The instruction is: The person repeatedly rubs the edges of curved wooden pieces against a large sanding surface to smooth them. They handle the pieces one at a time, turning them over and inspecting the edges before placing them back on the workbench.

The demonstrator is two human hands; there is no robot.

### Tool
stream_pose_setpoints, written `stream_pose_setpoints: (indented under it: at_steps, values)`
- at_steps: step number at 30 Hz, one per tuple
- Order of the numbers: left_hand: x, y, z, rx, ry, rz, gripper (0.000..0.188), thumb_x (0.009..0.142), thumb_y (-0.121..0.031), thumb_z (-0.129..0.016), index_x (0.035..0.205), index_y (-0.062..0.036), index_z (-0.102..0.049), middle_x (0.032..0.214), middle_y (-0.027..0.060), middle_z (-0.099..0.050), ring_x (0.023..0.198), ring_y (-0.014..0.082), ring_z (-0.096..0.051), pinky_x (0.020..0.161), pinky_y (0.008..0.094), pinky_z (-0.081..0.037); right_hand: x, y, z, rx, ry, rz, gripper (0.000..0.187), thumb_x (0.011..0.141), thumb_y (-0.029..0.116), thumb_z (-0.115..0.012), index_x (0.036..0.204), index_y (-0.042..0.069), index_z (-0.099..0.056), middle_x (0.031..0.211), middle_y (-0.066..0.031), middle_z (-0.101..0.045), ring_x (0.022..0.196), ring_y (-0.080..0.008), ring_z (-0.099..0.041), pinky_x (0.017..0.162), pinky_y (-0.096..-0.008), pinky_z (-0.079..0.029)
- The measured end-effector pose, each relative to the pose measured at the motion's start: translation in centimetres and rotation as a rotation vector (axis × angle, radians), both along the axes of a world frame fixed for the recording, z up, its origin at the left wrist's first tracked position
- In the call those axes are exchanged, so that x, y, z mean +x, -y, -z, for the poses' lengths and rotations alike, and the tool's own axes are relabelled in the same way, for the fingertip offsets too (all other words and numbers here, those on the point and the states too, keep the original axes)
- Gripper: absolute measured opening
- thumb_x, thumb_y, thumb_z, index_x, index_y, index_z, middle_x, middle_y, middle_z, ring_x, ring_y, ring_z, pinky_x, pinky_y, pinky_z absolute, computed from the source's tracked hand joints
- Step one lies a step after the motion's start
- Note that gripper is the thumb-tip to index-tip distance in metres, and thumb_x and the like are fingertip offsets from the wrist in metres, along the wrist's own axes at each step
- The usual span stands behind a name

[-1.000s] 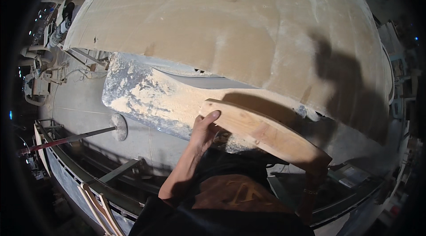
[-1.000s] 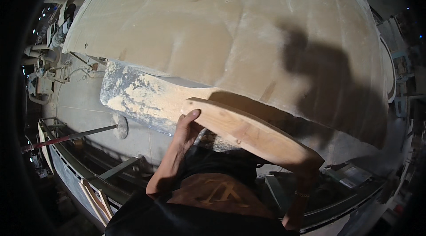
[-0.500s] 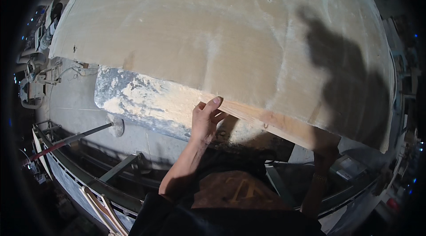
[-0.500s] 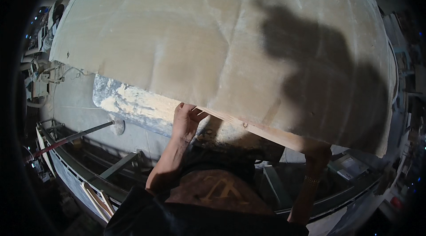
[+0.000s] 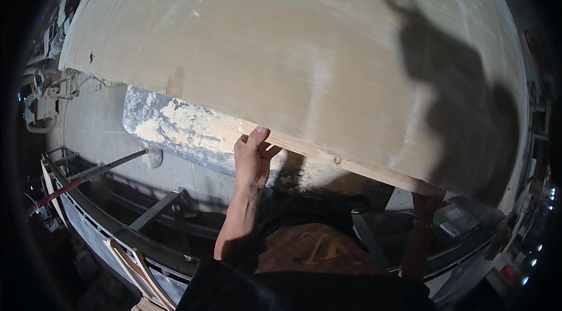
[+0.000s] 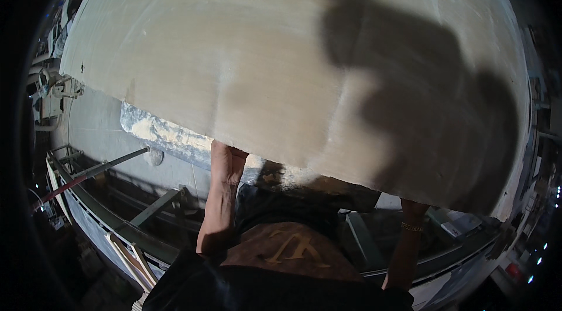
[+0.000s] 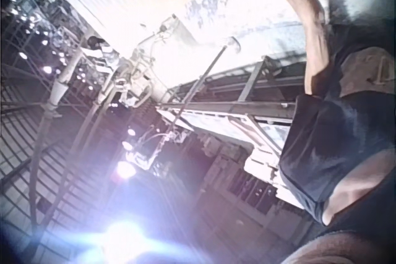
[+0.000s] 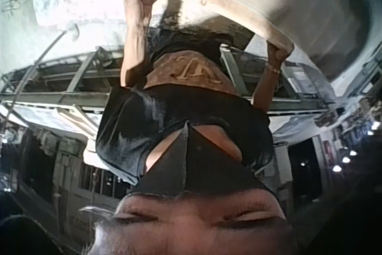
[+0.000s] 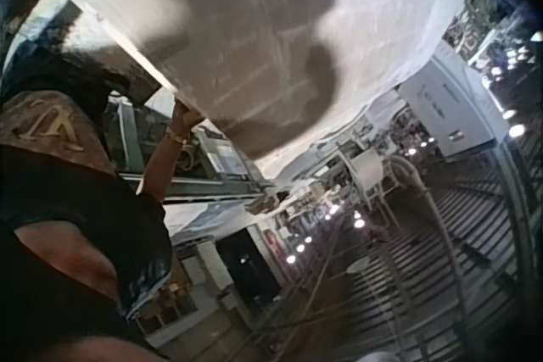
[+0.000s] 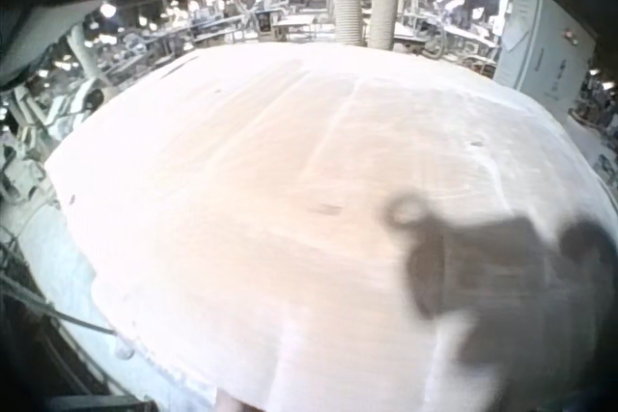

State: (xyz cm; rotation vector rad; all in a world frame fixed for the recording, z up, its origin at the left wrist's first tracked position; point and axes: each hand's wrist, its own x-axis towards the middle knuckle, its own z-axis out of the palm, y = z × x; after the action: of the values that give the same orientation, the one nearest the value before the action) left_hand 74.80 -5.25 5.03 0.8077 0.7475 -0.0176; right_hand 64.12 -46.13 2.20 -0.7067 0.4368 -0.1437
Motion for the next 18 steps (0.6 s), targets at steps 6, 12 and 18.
stream_pose_setpoints:
  at_steps: [6,12,18]
  values:
    - [-0.1,-0.9,0.1,0.039,0.001,-0.019,0.031,0.076,-0.018,-0.065,0.088,0.0026,-0.045,0.082,0.009,-0.057,0.075,0.0212,-0.063,0.066,0.0369,-0.055,0.3,-0.2,0.8,-0.046,-0.027,-0.049,0.049,0.09,0.04,-0.04,0.127,0.006,-0.042,0.119,-0.0082,-0.052,0.109,-0.026,-0.051,0.093,-0.0456,-0.041]
    - [-0.2,-1.8,0.3,0.053,-0.017,-0.096,0.029,0.075,-0.017,-0.065,0.088,0.003,-0.048,0.081,0.0102,-0.059,0.073,0.0212,-0.063,0.065,0.037,-0.055,-0.7,3.6,4.4,0.211,0.004,-0.036,0.047,0.09,0.038,-0.04,0.124,0.007,-0.045,0.122,-0.009,-0.05,0.111,-0.0276,-0.049,0.095,-0.0433,-0.039]
    - [0.0,-2.6,-0.1,0.046,-0.027,-0.1,0.028,0.075,-0.017,-0.066,0.086,0.003,-0.05,0.08,0.0097,-0.059,0.073,0.0212,-0.063,0.066,0.0367,-0.055,-0.2,0.7,2.6,0.076,-0.058,-0.125,0.052,0.089,0.045,-0.039,0.125,0.008,-0.044,0.124,-0.0103,-0.048,0.115,-0.0282,-0.045,0.098,-0.0466,-0.036]
